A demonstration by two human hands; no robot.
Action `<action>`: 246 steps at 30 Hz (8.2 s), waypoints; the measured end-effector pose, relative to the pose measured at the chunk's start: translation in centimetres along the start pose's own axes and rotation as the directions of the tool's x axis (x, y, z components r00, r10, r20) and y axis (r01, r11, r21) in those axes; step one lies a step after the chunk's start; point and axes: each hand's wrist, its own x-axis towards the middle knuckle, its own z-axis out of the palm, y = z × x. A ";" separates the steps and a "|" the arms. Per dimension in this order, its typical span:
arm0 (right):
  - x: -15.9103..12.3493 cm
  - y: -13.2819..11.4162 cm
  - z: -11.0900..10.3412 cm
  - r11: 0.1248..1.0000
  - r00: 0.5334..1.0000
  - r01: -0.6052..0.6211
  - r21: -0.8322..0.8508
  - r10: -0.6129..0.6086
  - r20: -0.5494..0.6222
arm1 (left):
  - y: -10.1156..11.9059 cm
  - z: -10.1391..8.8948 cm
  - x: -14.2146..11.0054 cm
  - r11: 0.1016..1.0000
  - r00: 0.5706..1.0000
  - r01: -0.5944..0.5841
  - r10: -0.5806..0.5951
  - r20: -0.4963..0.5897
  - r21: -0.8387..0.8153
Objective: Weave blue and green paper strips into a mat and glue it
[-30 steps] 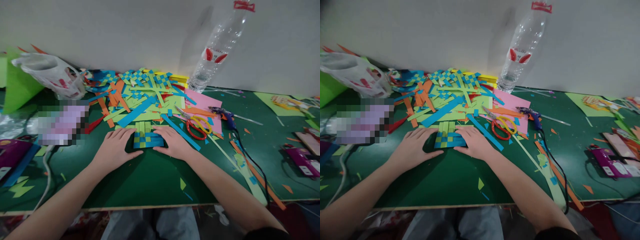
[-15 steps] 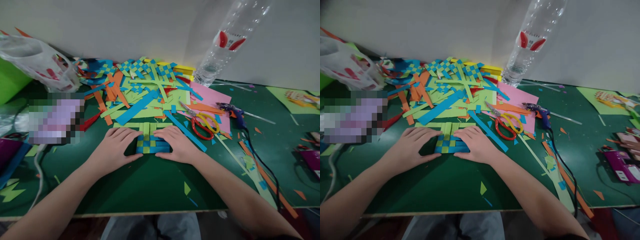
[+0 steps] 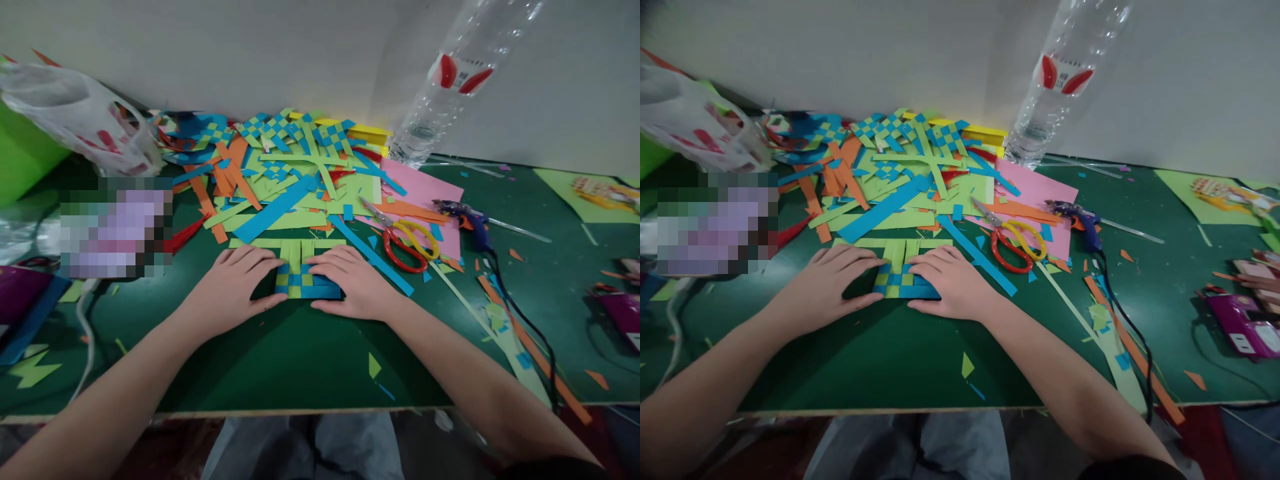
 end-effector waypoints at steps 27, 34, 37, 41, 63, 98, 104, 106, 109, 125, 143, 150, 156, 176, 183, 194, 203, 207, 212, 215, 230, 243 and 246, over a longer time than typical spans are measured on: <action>-1.3 2.9 -3.1 0.954 0.993 -0.032 -0.298 -0.002 -0.114 | 0.8 -0.5 0.1 0.981 0.984 -0.175 0.176 0.004 -0.082; -1.2 3.1 -1.6 0.981 0.986 -0.085 -0.176 0.057 -0.155 | 1.5 -0.6 -0.1 0.967 0.976 -0.212 0.216 0.010 -0.144; -0.9 2.4 -1.2 0.986 0.993 -0.024 -0.163 0.005 -0.114 | 1.6 -0.5 -0.2 0.967 0.974 -0.220 0.225 0.027 -0.127; -0.7 2.0 -1.2 0.983 0.998 0.003 -0.181 -0.016 -0.067 | 1.6 -0.1 -0.1 0.967 0.969 -0.236 0.242 0.056 -0.094; -0.3 1.0 -0.4 0.984 0.967 -0.163 -0.074 0.145 -0.211 | 1.2 0.0 0.0 0.946 0.946 -0.323 0.323 -0.025 -0.013; -0.4 -0.4 -0.1 0.991 0.998 -0.038 -0.127 0.032 -0.050 | 0.2 -0.8 -0.3 0.986 0.987 -0.145 0.150 -0.059 0.081; -0.4 -0.6 -0.1 0.986 0.997 -0.040 -0.165 0.028 -0.076 | 0.6 -0.5 -0.1 0.988 0.988 -0.144 0.146 -0.044 0.052; -0.4 -0.6 0.0 0.986 0.997 -0.028 -0.162 0.016 -0.072 | 0.6 -0.5 -0.1 0.989 0.988 -0.145 0.146 -0.044 0.043; -0.5 -0.4 -0.1 0.988 0.998 -0.006 -0.152 -0.005 -0.068 | 0.6 -0.5 -0.1 0.988 0.987 -0.154 0.155 -0.041 0.025; -0.3 -0.8 -0.2 0.983 0.990 0.003 -0.182 -0.028 -0.135 | 0.6 -0.6 0.1 0.985 0.985 -0.172 0.172 -0.031 0.018; -0.7 -0.7 0.2 0.961 0.965 0.216 -0.172 -0.236 -0.111 | 0.7 -0.2 0.3 0.924 0.929 -0.368 0.370 0.001 -0.107; -0.6 -0.6 0.2 0.968 0.969 0.219 -0.124 -0.230 -0.087 | 0.9 -0.3 0.2 0.931 0.935 -0.349 0.353 0.025 -0.104; -0.5 -0.1 -1.2 0.949 0.969 0.242 -0.201 -0.225 0.103 | 1.0 -0.4 0.1 0.947 0.959 -0.280 0.283 -0.002 -0.159; -0.7 -0.2 -0.7 0.932 0.971 0.227 -0.282 -0.193 0.143 | 0.9 -0.5 0.2 0.931 0.940 -0.336 0.342 0.015 -0.141; -0.7 -0.1 -0.7 0.938 0.971 0.219 -0.267 -0.182 0.158 | 0.8 -0.4 0.2 0.923 0.934 -0.354 0.358 -0.002 -0.152; -0.6 0.1 -0.5 0.936 0.968 0.236 -0.261 -0.202 0.149 | 0.9 -0.4 0.3 0.913 0.920 -0.390 0.392 -0.005 -0.121; -0.5 0.2 -0.3 0.920 0.968 0.248 -0.302 -0.222 0.120 | 0.9 -0.5 0.3 0.915 0.922 -0.384 0.386 -0.004 -0.127; -0.5 0.3 -0.1 0.918 0.967 0.252 -0.307 -0.230 0.106 | 0.9 -0.5 0.3 0.912 0.918 -0.394 0.396 -0.006 -0.112; -0.4 0.4 0.0 0.918 0.967 0.252 -0.306 -0.233 0.099 | 0.9 -0.5 0.3 0.913 0.918 -0.394 0.396 -0.007 -0.108; -0.4 0.4 -0.1 0.913 0.965 0.262 -0.313 -0.244 0.094 | 0.9 -0.5 0.3 0.910 0.916 -0.399 0.400 -0.017 -0.109; -0.5 0.3 -0.8 0.921 0.960 0.279 -0.272 -0.266 0.086 | 0.8 -0.5 0.3 0.920 0.930 -0.364 0.368 -0.001 -0.144; -0.6 1.6 -1.4 0.961 0.983 0.181 -0.208 -0.182 0.015 | 0.9 -0.5 0.2 0.924 0.932 -0.356 0.362 0.020 -0.137; -0.6 1.6 -1.7 0.964 0.985 0.172 -0.201 -0.167 0.039 | 0.9 -0.5 0.2 0.928 0.936 -0.343 0.350 0.026 -0.148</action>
